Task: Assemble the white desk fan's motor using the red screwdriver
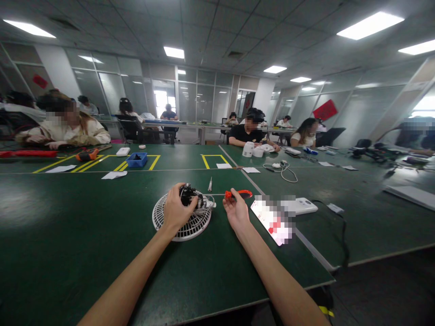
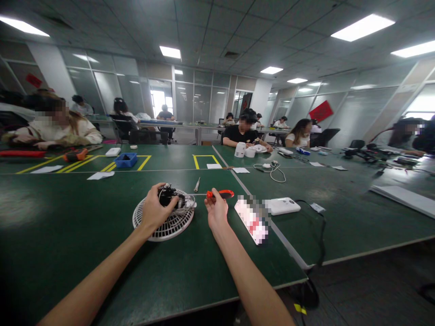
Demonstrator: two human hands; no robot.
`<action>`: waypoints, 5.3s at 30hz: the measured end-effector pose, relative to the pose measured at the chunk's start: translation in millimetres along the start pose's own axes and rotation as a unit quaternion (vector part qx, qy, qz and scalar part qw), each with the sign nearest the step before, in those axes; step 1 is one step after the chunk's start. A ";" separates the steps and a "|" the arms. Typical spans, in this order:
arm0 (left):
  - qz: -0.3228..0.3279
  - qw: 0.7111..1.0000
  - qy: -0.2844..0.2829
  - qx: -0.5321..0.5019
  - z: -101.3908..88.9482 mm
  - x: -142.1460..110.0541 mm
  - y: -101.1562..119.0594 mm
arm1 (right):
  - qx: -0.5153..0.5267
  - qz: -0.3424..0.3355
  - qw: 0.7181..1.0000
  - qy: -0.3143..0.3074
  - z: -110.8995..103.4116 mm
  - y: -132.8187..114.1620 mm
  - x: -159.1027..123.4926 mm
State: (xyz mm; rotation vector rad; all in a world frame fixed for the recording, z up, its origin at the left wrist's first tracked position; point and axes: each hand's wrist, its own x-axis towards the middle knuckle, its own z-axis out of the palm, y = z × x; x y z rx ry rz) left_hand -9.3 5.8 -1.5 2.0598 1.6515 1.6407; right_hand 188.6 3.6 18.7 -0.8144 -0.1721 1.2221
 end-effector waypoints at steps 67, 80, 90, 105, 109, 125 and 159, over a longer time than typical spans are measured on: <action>-0.007 1.000 -0.007 0.003 0.7 -0.4 -0.1 | 0.026 -0.027 0.999 -0.027 0.3 -2.8 -2.4; 0.003 1.000 0.003 0.008 0.1 -0.2 3.0 | 0.064 0.004 0.998 -0.020 5.3 -7.0 -7.1; 0.009 1.000 0.001 0.010 -0.1 0.0 2.9 | 0.090 0.015 0.991 -0.094 1.0 -8.9 -1.1; -0.006 1.000 -0.010 0.000 -1.7 0.0 3.2 | -0.002 -0.012 0.998 -0.058 0.8 -4.0 0.7; 0.000 1.000 -0.005 -0.005 -0.5 0.1 1.1 | 0.002 -0.035 0.998 -0.046 1.9 -5.0 1.7; -0.038 0.999 -0.011 -0.010 -1.8 0.5 4.3 | 0.008 -0.056 0.997 -0.048 0.8 -1.9 -1.7; 0.005 1.000 -0.007 -0.003 -0.7 -0.6 1.6 | -0.030 -0.028 0.999 -0.009 5.7 -3.4 -4.8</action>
